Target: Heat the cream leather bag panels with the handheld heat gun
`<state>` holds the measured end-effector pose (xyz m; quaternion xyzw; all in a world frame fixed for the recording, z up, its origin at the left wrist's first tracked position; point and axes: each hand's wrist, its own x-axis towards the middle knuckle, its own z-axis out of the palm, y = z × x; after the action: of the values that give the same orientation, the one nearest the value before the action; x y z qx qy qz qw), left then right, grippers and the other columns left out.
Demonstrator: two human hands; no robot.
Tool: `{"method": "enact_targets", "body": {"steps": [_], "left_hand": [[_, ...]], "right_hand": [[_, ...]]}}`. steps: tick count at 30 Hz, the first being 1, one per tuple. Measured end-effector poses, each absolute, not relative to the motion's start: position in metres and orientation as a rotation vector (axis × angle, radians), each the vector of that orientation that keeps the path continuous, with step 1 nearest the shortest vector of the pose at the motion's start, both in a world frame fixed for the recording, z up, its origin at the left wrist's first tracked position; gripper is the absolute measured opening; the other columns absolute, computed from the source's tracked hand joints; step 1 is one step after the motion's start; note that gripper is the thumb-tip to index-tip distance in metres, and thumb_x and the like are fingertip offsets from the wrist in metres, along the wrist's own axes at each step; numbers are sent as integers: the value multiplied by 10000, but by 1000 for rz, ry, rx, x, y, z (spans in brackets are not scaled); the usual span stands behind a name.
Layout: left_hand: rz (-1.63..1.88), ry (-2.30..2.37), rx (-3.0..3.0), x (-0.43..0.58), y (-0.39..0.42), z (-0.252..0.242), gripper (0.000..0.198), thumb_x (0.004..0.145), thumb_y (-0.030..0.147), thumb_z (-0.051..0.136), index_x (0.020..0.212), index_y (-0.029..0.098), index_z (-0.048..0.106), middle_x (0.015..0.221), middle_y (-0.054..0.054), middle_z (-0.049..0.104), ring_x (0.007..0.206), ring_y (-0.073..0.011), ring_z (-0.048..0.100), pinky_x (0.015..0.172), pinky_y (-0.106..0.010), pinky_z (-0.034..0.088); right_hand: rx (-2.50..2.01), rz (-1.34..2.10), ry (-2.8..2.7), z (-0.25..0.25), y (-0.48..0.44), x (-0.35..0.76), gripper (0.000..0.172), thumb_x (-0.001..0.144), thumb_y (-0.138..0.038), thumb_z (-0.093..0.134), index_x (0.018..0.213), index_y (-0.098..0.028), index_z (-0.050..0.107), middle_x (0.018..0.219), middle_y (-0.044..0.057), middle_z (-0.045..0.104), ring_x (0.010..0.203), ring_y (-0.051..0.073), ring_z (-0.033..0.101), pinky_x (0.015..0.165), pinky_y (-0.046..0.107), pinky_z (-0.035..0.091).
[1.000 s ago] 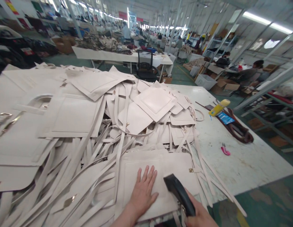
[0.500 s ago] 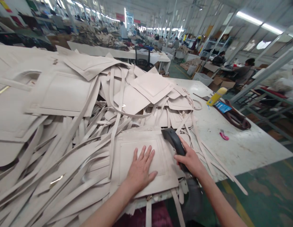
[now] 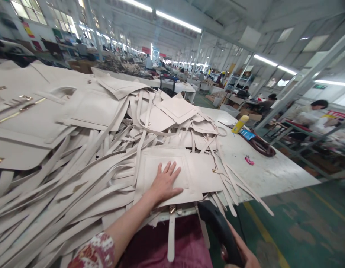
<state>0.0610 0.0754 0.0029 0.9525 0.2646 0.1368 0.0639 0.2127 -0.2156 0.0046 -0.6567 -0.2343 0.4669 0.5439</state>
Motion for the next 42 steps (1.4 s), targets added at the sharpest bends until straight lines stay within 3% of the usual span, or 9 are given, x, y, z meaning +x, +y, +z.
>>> {"method": "enact_targets", "body": {"steps": [4, 8, 17, 23, 26, 28, 30, 35, 42], "left_hand": [[420, 814, 2871, 61, 73, 4, 817, 668, 611, 516, 1349, 252, 242, 1442, -95, 161, 1312, -312, 80, 1012, -559, 5], [422, 839, 2873, 62, 71, 5, 814, 668, 621, 510, 1347, 256, 249, 1440, -83, 175, 1312, -306, 88, 1021, -544, 18], [386, 905, 2849, 75, 68, 0, 843, 656, 654, 497, 1350, 253, 236, 1442, -92, 158, 1314, -319, 50, 1008, -577, -24], [381, 853, 2589, 109, 81, 21, 768, 715, 577, 484, 1333, 165, 287, 1422, -145, 201, 1304, -331, 114, 1018, -575, 52], [378, 727, 2529, 88, 101, 43, 551, 807, 412, 430, 1302, 183, 350, 1326, -79, 412, 1222, -224, 351, 1020, -418, 250], [409, 695, 2533, 52, 111, 54, 461, 809, 302, 438, 1259, 201, 411, 1262, -43, 486, 1171, -183, 413, 1009, -357, 281], [434, 732, 2567, 6, 113, 57, 399, 789, 226, 457, 1187, 220, 486, 1206, -30, 531, 1182, -202, 395, 1031, -409, 223], [384, 786, 2787, -73, 97, 43, 408, 756, 160, 472, 1145, 270, 524, 1229, 2, 518, 1232, -230, 326, 1061, -476, 69], [446, 794, 2635, -69, 106, 31, 504, 686, 43, 408, 1150, 194, 533, 1231, -9, 519, 1183, -163, 391, 1032, -321, 285]], "right_hand": [[-1367, 1247, -578, 19, -187, 219, 1046, 545, -197, 678, 1382, -218, 52, 695, -31, 596, 390, 116, 491, 366, 218, 371], [-1325, 1146, -584, 38, -162, 226, 1033, 572, -203, 716, 1376, -300, 75, 717, -32, 601, 420, 132, 521, 370, 255, 443], [-1452, 1121, -640, 7, -193, 225, 1012, 574, -298, 708, 1374, -163, 104, 686, -15, 609, 436, 120, 492, 383, 216, 393], [-1962, 788, -837, 48, -149, 217, 872, 649, -385, 626, 1377, -280, 157, 677, -40, 638, 426, 180, 545, 431, 288, 467], [-2010, 663, -1007, 65, -141, 208, 830, 638, -372, 624, 1368, -267, 243, 976, 22, 655, 687, 258, 629, 625, 336, 511], [-1912, 697, -1089, 65, -142, 200, 784, 610, -345, 646, 1332, -259, 351, 1205, 23, 550, 1038, 325, 524, 833, 372, 452], [-1794, 842, -1151, 59, -143, 190, 741, 575, -307, 669, 1280, -245, 448, 1264, 15, 504, 1179, 352, 386, 902, 390, 403], [-1665, 1211, -1281, 49, -126, 159, 716, 555, -248, 666, 1247, -249, 485, 1073, 56, 641, 983, 356, 553, 774, 378, 470], [-1641, 1318, -1603, 58, -79, 99, 817, 552, -106, 568, 1327, -251, 354, 881, 19, 678, 746, 238, 615, 683, 282, 468]]}}
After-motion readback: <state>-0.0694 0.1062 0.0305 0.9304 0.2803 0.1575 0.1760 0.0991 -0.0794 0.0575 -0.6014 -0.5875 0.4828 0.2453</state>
